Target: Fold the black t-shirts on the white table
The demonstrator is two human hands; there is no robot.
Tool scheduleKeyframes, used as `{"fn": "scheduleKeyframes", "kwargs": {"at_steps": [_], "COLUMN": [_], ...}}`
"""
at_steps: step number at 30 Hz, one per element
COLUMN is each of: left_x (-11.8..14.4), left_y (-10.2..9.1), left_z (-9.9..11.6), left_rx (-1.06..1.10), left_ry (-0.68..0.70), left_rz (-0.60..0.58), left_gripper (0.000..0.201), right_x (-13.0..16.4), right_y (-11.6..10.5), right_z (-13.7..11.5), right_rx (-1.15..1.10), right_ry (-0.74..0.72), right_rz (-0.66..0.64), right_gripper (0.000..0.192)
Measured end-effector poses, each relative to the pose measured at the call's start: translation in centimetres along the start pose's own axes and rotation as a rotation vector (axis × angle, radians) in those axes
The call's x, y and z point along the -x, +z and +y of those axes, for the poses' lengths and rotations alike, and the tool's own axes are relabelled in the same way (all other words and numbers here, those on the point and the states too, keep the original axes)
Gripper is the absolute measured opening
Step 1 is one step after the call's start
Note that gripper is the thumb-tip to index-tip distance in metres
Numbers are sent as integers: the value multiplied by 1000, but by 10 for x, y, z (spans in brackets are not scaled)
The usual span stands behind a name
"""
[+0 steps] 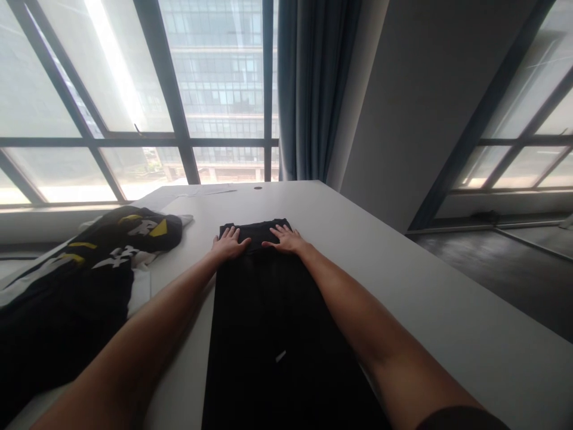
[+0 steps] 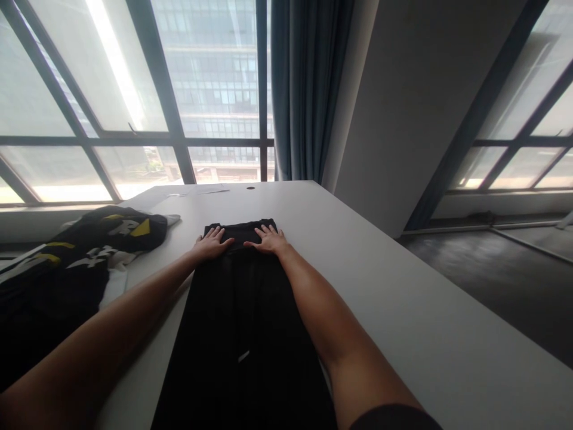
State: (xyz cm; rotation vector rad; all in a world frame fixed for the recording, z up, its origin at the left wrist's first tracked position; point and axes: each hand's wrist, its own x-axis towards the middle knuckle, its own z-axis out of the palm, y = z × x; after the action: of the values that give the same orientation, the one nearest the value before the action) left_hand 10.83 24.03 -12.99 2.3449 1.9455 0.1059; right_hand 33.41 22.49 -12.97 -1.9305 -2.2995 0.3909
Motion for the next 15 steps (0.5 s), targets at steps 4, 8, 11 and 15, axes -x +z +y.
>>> {"fn": "scheduleKeyframes", "kwargs": {"at_steps": [4, 8, 11, 15], "left_x": [-2, -7, -14, -26], "left_y": [0, 1, 1, -1], "left_z": [-4, -8, -13, -20], "left_rx": [21, 36, 41, 61], "left_ry": [-15, -24, -23, -11], "left_rz": [31, 32, 30, 15], "left_gripper": [90, 93, 93, 93], "right_x": [3, 10, 15, 16], "right_y": [-6, -17, -22, -20], "right_z": [1, -11, -18, -18], "right_rx": [-8, 0, -2, -21], "right_ry": [0, -68, -117, -109], "right_rz": [-29, -71, -192, -252], "right_gripper": [114, 121, 122, 118]}}
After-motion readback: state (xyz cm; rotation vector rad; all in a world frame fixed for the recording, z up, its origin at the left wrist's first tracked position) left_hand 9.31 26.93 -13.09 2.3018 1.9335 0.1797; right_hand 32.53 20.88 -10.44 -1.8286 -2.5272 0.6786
